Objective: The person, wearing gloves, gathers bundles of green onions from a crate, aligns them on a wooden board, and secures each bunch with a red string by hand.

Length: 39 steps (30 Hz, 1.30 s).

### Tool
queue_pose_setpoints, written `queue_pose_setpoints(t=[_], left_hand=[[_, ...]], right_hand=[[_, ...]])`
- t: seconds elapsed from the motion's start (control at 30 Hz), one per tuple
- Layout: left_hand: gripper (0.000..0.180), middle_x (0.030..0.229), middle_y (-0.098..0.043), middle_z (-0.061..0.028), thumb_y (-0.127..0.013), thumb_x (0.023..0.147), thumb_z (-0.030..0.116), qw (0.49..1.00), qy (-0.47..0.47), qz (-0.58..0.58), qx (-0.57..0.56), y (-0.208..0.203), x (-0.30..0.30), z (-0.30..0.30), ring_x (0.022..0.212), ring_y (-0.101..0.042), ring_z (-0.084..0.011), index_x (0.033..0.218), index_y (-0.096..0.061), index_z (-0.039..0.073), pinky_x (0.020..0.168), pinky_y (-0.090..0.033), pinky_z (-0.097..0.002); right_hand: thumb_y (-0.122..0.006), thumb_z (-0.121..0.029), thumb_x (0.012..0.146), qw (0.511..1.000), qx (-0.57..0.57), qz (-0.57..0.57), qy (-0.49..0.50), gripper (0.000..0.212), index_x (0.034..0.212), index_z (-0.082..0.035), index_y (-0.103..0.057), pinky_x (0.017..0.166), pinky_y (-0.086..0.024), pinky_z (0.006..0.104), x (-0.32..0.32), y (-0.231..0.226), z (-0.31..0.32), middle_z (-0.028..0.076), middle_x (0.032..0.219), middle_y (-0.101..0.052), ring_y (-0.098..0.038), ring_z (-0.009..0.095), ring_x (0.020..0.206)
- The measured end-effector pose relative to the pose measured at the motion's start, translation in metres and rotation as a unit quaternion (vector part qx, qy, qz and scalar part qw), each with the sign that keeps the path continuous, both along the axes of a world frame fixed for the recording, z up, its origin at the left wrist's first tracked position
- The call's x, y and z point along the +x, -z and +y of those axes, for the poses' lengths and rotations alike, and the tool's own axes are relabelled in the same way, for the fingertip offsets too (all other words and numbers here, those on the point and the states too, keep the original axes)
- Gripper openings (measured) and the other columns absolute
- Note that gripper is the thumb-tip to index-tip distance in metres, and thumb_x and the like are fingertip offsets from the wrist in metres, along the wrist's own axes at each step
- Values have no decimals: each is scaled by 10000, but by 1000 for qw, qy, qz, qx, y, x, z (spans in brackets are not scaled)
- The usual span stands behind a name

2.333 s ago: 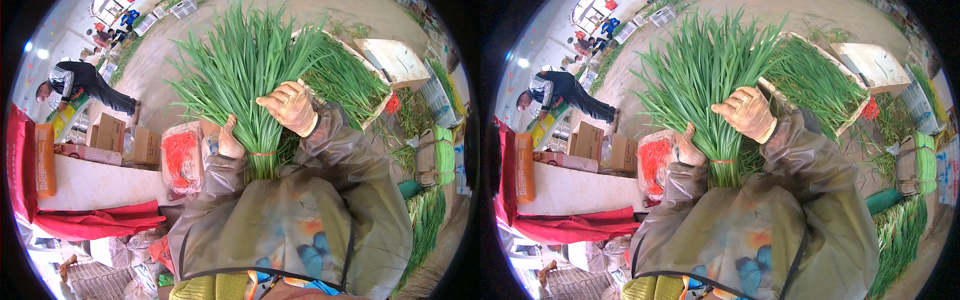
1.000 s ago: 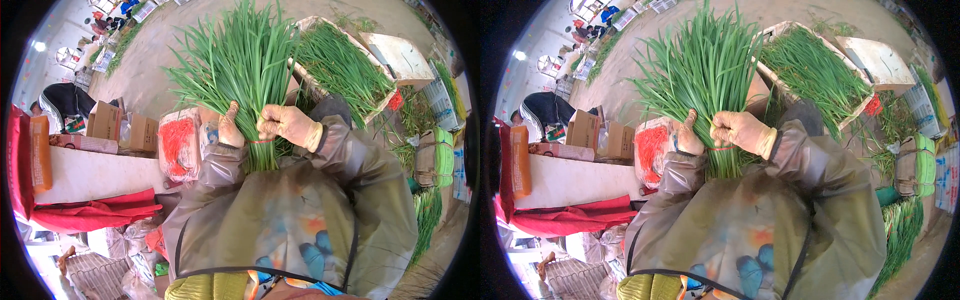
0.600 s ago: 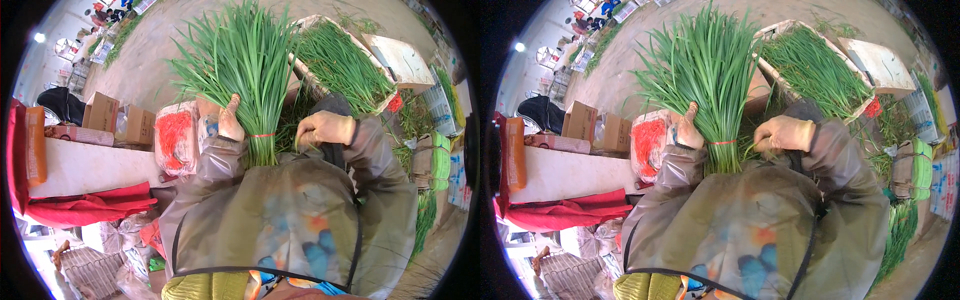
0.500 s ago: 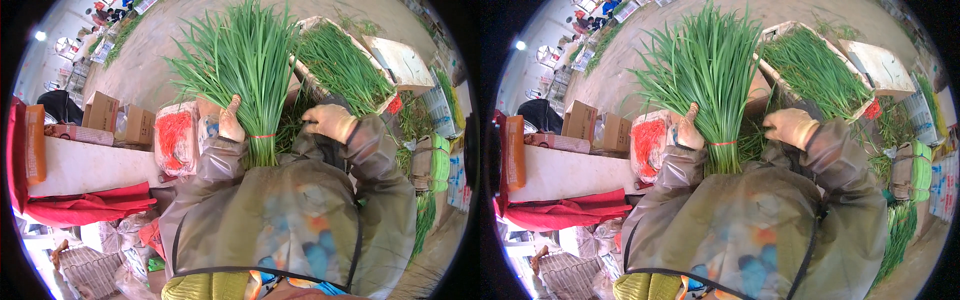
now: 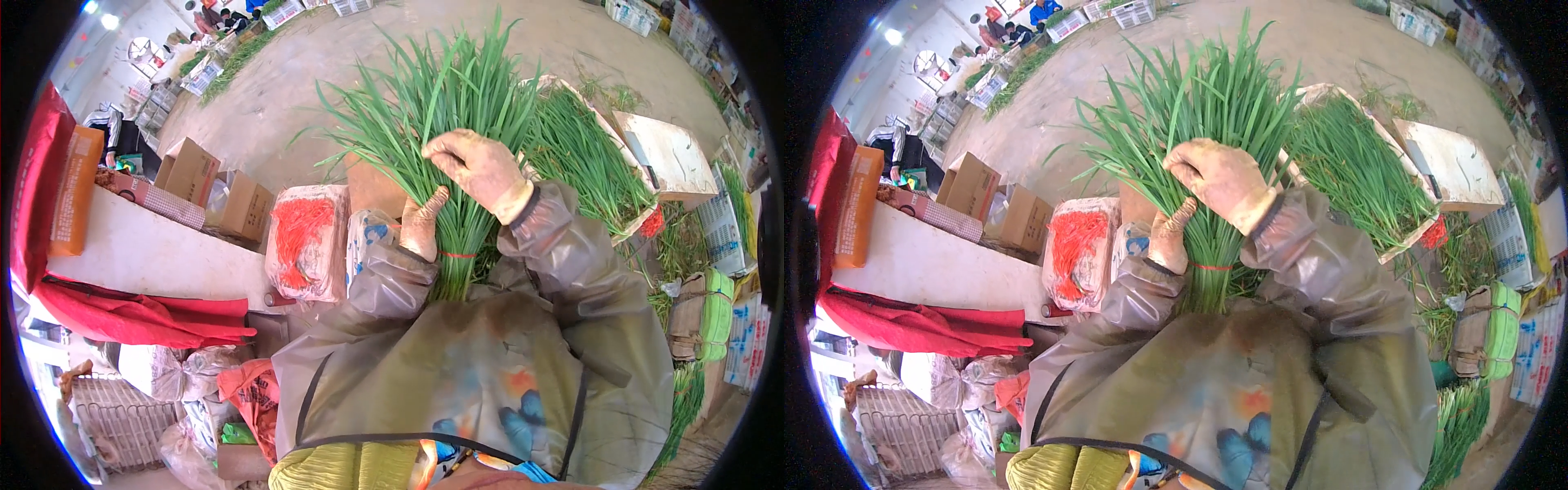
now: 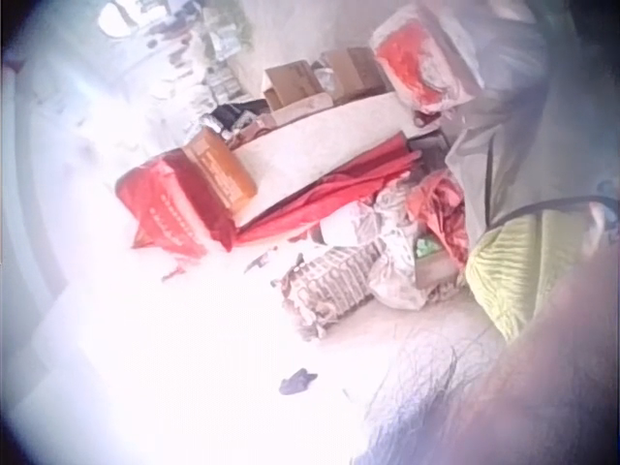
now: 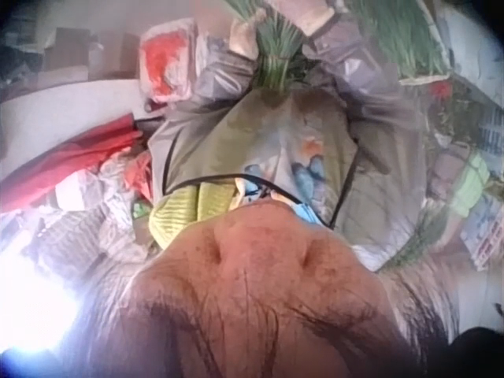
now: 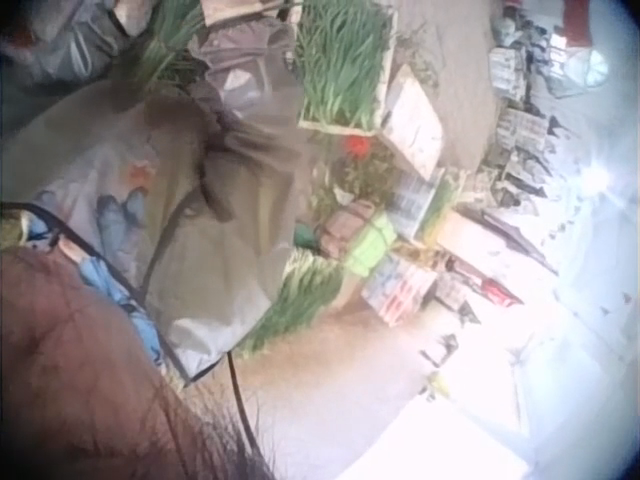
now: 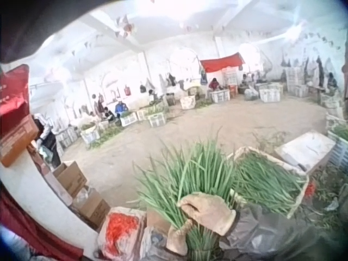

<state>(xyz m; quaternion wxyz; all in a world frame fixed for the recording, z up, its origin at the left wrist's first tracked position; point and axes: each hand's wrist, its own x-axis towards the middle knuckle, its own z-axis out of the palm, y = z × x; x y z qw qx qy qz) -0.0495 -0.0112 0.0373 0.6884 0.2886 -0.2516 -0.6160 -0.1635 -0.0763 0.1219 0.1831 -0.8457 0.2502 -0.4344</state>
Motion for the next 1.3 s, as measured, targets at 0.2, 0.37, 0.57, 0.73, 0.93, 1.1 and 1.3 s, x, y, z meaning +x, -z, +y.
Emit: queue_pose_setpoints(t=[0.2,0.37,0.57,0.73,0.93,1.1,1.3], left_hand=[[463,1095,-573,-62,-663,769,58,999,-18,-18,-21,3,-3,-1,989,-545,-193,1193,-478,44,870,-431,-323],[501,1011,-602,-67,-683,713,-34,1000,25,-15,-8,6,7,-1,879,-585,-191,1162,-478,51,760,-501,-331],[475,985,-608,-73,-669,702,-63,1000,11,-22,13,17,23,-5,845,-597,-191,1129,-493,47,774,-503,-327],[449,989,-608,-79,-655,712,-61,1000,-9,-21,8,15,20,-4,860,-600,-202,1120,-499,42,764,-511,-342],[433,991,-614,-83,-647,730,-47,997,11,-66,-29,2,10,-6,867,-603,-213,1130,-493,16,772,-506,-330],[834,1304,-394,-62,-680,695,-47,963,60,-222,-143,-2,17,-6,1146,-423,-189,1392,-249,104,941,-382,-327],[551,1204,-486,-80,-630,801,125,919,130,-364,81,5,113,-6,1081,-469,-185,1303,-407,77,901,-396,-323]], right_hand=[[-565,-283,797,945,3,298,137,259,993,-121,-615,728,-482,407,38,-32,-14,106,921,-628,-606,300,838],[-632,-259,773,972,191,89,-99,178,780,-82,-616,549,-434,298,10,-28,-28,40,703,-627,-581,187,631],[-620,-184,822,814,380,-238,-369,155,764,-41,-637,383,-272,179,-79,-43,-2,-8,575,-515,-364,21,422],[-569,-301,864,776,551,296,-78,285,887,-32,-659,458,-416,211,-103,-9,24,29,644,-589,-509,96,510],[-464,-421,895,793,582,-129,-126,467,1165,-45,-529,770,-450,282,-60,137,28,60,1005,-601,-562,158,882],[-371,-425,927,613,605,-473,-187,513,1282,-56,-409,924,-400,329,-13,125,0,86,1231,-505,-494,195,1094],[-351,-298,944,471,574,-476,-472,373,1201,-42,-438,913,-413,322,-24,176,-34,88,1194,-504,-493,205,1040]])
